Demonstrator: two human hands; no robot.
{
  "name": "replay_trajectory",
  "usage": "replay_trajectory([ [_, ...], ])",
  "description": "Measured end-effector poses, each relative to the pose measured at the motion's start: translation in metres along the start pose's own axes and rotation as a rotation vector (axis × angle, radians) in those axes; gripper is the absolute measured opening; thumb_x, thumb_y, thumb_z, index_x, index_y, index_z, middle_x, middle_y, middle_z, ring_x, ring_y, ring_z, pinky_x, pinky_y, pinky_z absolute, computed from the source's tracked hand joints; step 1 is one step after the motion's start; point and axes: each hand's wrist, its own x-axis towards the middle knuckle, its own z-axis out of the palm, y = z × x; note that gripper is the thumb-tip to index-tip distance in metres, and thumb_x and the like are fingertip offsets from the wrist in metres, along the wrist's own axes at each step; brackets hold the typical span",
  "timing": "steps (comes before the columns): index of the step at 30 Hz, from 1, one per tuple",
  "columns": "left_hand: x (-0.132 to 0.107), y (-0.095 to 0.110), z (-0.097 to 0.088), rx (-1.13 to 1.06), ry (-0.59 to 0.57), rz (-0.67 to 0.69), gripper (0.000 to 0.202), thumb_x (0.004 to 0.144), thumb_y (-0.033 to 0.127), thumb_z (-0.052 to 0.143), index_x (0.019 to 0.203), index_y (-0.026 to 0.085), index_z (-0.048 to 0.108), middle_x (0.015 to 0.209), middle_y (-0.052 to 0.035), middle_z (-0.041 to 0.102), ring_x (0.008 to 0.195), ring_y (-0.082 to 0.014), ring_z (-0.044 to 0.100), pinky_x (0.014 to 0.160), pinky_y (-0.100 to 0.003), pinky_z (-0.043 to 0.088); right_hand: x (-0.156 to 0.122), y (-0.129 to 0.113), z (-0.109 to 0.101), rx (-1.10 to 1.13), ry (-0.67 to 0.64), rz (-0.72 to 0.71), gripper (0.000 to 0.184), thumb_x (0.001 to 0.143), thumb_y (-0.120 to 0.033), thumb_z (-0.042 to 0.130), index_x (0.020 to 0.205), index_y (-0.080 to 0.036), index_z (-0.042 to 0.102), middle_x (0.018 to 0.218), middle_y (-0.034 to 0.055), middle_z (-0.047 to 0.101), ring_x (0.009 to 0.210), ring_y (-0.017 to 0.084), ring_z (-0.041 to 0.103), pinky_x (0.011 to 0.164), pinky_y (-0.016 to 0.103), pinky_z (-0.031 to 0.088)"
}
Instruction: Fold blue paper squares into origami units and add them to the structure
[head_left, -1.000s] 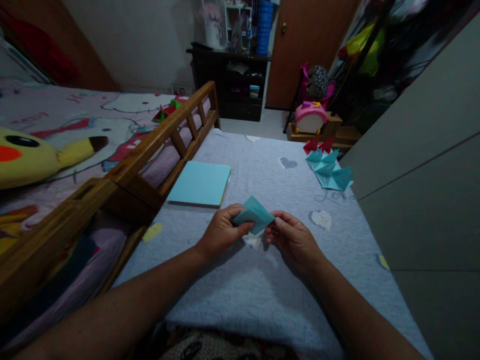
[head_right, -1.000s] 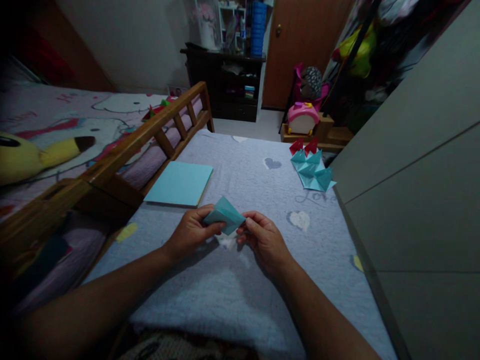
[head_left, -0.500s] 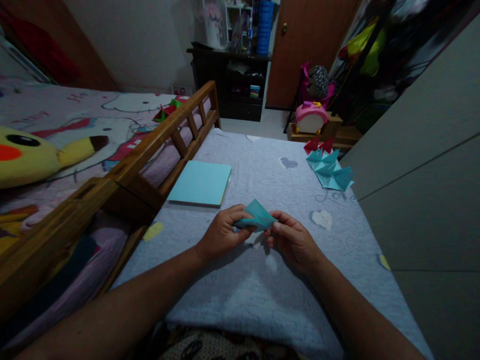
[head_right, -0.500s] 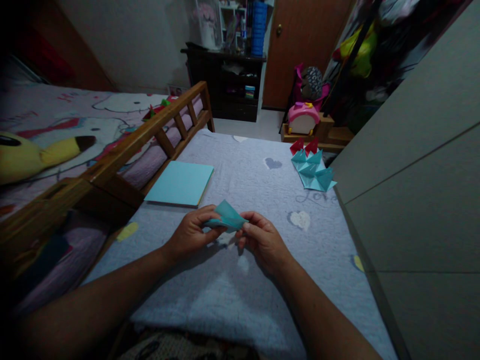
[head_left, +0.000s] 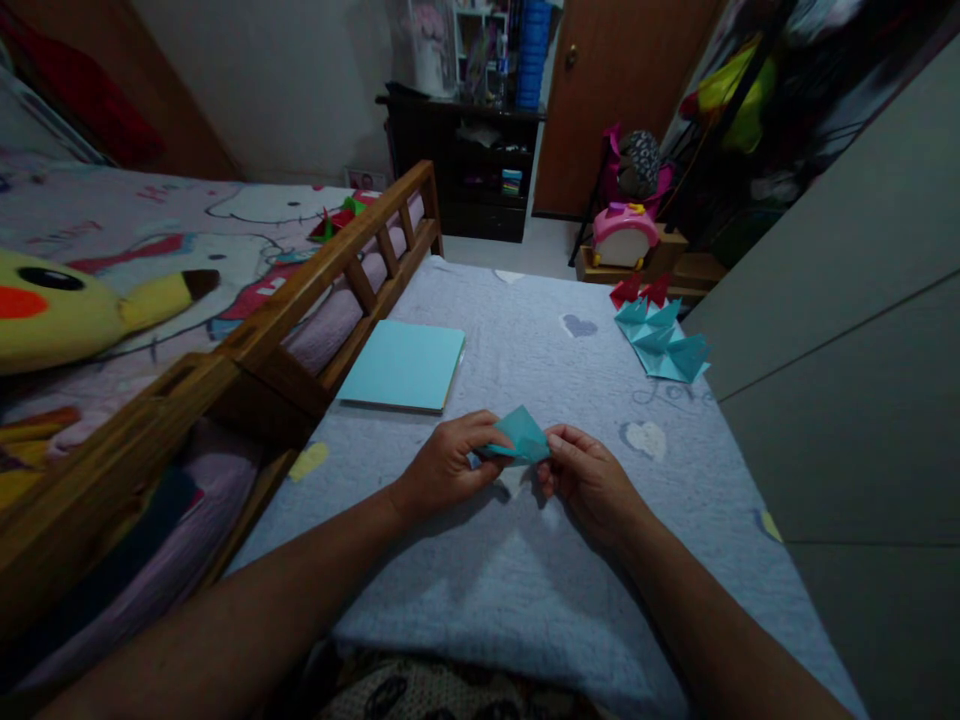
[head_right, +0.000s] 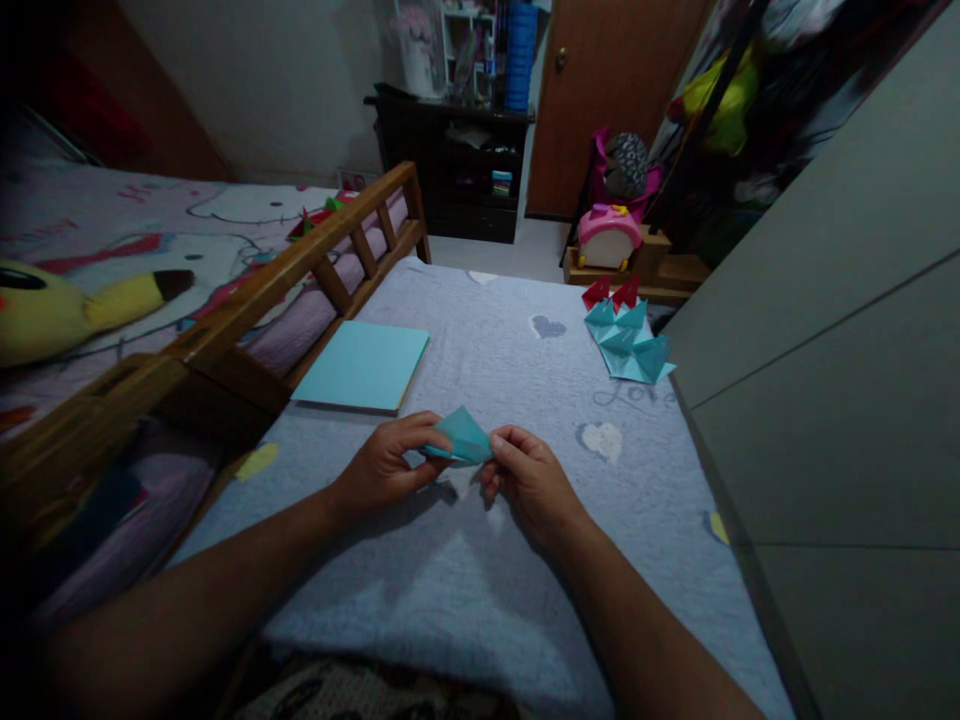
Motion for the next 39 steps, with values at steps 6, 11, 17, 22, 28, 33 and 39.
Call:
replay_trajectory([
  [6,0.0,0.001,-0.001,0.03,-0.002,0.022,0.011,0.087,0.014,0.06,0.086,0.018,0.07,0.082,-0.0031,0.066,0.074,-0.0145,0.062,0.067,-0.027,0.05,0.001,-0.002,-0.001,-0.005,-0.017,-0.012,0.029,0.076,-0.043,0.079,0.083,-0.019,0.063,0.059,-0.002,0.063,0.048,0.012,0.056,0.047,0.023,0.048],
  [11,0.0,-0.004,0.001,0.073,-0.041,0.091,0.016,0.087,0.011,0.06,0.093,0.02,0.072,0.094,-0.0053,0.07,0.086,-0.0166,0.067,0.075,-0.029,0.054,0.002,-0.002,-0.002,-0.122,0.016,-0.117,0.027,0.072,-0.038,0.082,0.082,-0.02,0.065,0.061,-0.0044,0.06,0.048,0.009,0.051,0.045,0.02,0.044],
  [17,0.001,-0.005,0.004,0.132,-0.063,0.191,0.018,0.088,0.011,0.058,0.097,0.019,0.071,0.098,-0.0071,0.07,0.086,-0.0172,0.068,0.075,-0.03,0.057,0.002,-0.003,-0.004,-0.345,0.035,-0.17,0.02,0.075,-0.034,0.077,0.081,-0.019,0.065,0.064,-0.0036,0.059,0.05,0.009,0.047,0.044,0.02,0.042],
  [22,0.001,0.002,0.005,0.224,-0.13,0.252,0.015,0.091,0.013,0.055,0.097,0.018,0.068,0.097,-0.0075,0.069,0.083,-0.0167,0.067,0.072,-0.029,0.058,0.002,-0.004,-0.002,-0.372,0.068,-0.194,0.017,0.071,-0.028,0.074,0.074,-0.02,0.059,0.06,-0.0057,0.053,0.052,0.01,0.046,0.047,0.021,0.038],
  [28,0.002,0.013,0.006,0.4,-0.199,0.304,0.017,0.093,0.012,0.051,0.092,0.017,0.067,0.088,-0.0053,0.067,0.075,-0.0153,0.065,0.065,-0.026,0.056,0.0,0.0,-0.001,-0.379,0.093,-0.25,0.016,0.069,-0.023,0.071,0.077,-0.021,0.057,0.063,-0.0078,0.046,0.056,0.009,0.042,0.052,0.021,0.035],
  [33,0.012,0.016,0.004,0.404,-0.22,0.31,0.017,0.09,0.01,0.051,0.091,0.017,0.066,0.088,-0.0046,0.067,0.073,-0.0145,0.064,0.063,-0.025,0.055,-0.001,-0.003,-0.002,-0.251,0.09,-0.226,0.023,0.066,-0.024,0.076,0.082,-0.021,0.06,0.064,-0.0071,0.051,0.055,0.009,0.045,0.052,0.02,0.037],
  [39,0.019,0.01,0.004,0.289,-0.086,0.293,0.014,0.09,0.011,0.055,0.094,0.016,0.068,0.093,-0.0071,0.07,0.081,-0.0163,0.068,0.069,-0.027,0.057,-0.001,-0.016,-0.007,0.109,0.05,-0.162,0.021,0.066,-0.028,0.074,0.084,-0.02,0.067,0.066,-0.0037,0.058,0.053,0.011,0.052,0.048,0.023,0.046],
])
